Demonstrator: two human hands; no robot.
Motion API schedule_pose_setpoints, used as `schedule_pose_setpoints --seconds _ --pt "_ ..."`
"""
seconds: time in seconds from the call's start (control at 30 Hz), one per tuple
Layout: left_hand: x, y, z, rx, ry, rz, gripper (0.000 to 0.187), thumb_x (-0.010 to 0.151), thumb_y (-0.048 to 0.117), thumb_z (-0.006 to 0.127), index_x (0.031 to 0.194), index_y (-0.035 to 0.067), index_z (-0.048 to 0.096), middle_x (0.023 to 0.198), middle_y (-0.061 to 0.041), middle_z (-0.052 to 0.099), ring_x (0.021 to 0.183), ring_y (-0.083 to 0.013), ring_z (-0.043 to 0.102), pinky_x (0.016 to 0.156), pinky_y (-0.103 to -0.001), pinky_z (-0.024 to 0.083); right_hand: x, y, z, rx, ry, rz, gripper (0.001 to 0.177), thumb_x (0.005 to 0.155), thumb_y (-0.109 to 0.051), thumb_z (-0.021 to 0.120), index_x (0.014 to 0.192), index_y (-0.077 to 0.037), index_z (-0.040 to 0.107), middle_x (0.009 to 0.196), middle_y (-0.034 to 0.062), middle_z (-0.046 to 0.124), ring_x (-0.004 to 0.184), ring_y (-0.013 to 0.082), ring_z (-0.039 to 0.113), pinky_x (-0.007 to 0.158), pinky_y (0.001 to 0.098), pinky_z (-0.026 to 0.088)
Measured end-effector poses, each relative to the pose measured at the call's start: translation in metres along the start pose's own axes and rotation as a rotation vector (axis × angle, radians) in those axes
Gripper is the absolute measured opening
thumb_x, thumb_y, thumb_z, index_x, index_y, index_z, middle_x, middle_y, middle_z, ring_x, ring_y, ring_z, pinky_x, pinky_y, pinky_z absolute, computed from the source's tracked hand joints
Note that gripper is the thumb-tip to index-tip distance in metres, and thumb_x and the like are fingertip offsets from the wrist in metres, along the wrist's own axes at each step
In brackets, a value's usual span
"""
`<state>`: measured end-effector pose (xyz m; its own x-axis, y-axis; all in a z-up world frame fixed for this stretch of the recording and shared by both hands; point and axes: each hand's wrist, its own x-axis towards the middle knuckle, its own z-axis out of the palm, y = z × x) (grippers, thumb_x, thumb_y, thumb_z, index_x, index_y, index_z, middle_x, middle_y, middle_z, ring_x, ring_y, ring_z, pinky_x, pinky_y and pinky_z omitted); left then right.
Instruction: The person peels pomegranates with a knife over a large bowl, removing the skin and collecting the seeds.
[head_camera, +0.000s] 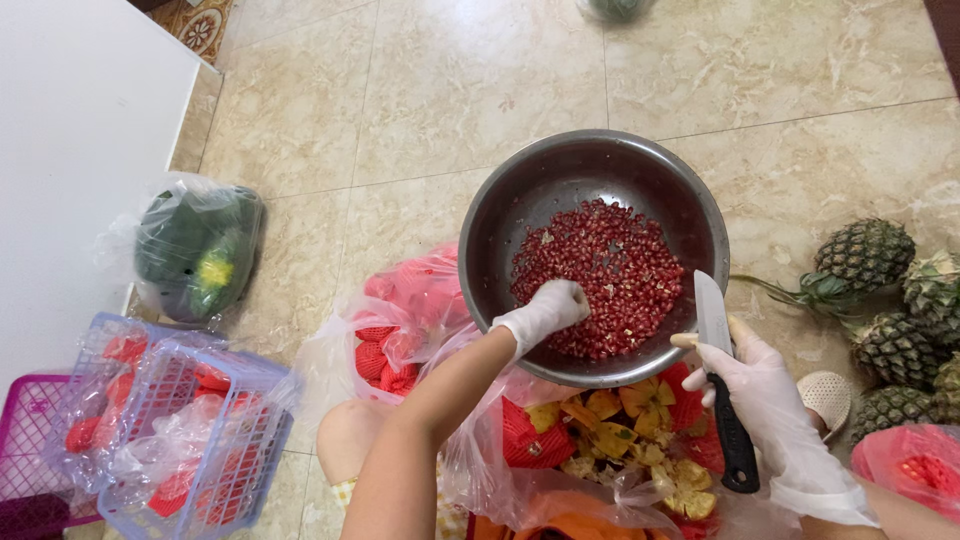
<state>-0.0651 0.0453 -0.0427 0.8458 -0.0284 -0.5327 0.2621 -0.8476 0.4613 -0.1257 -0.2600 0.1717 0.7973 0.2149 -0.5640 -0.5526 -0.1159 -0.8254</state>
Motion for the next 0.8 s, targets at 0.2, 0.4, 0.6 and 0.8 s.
schedule_pose_setpoints --seconds 0.2,0.4,0.6,0.8 --pt "-0.011 -0.002 -0.002 0.062 -0.135 0.093 0.018 0.083 0.012 0.078 0.1 0.015 0.082 0.101 -0.006 0.079 0.093 -0.0203 0.073 0.09 -0.032 0.056 0.002 0.0 0.001 -0.013 0.005 0.007 0.053 0.095 -0.01 0.055 0.148 -0.012 0.054 0.116 0.009 0.077 0.067 0.0114 0.063 0.053 0.025 0.05" --pt "0.009 0.023 -0.018 -0.569 0.206 0.039 0.021 0.093 0.008 0.07 0.112 0.012 0.078 0.118 -0.002 0.076 0.103 -0.0175 0.073 0.097 -0.029 0.056 0.004 0.005 0.003 0.015 -0.008 -0.011 0.047 0.096 -0.011 0.055 0.143 -0.008 0.059 0.115 0.0089 0.076 0.067 0.0099 0.062 0.054 0.0235 0.05" --pt "-0.017 0.028 -0.033 -0.105 0.013 0.146 0.02 0.086 0.003 0.074 0.104 0.01 0.078 0.106 -0.01 0.078 0.098 -0.0216 0.076 0.092 -0.031 0.059 0.007 0.005 -0.001 0.039 0.009 0.011 0.045 0.097 -0.012 0.055 0.142 -0.007 0.06 0.116 0.0083 0.076 0.065 0.0106 0.06 0.052 0.0249 0.047" --pt "-0.02 0.029 -0.026 0.052 0.028 0.125 0.006 0.092 0.017 0.074 0.09 0.012 0.078 0.091 -0.007 0.08 0.083 -0.0192 0.073 0.086 -0.035 0.054 0.008 0.01 -0.002 0.016 -0.005 -0.004 0.049 0.096 -0.012 0.055 0.145 -0.01 0.057 0.116 0.0084 0.076 0.064 0.0102 0.061 0.052 0.0243 0.048"
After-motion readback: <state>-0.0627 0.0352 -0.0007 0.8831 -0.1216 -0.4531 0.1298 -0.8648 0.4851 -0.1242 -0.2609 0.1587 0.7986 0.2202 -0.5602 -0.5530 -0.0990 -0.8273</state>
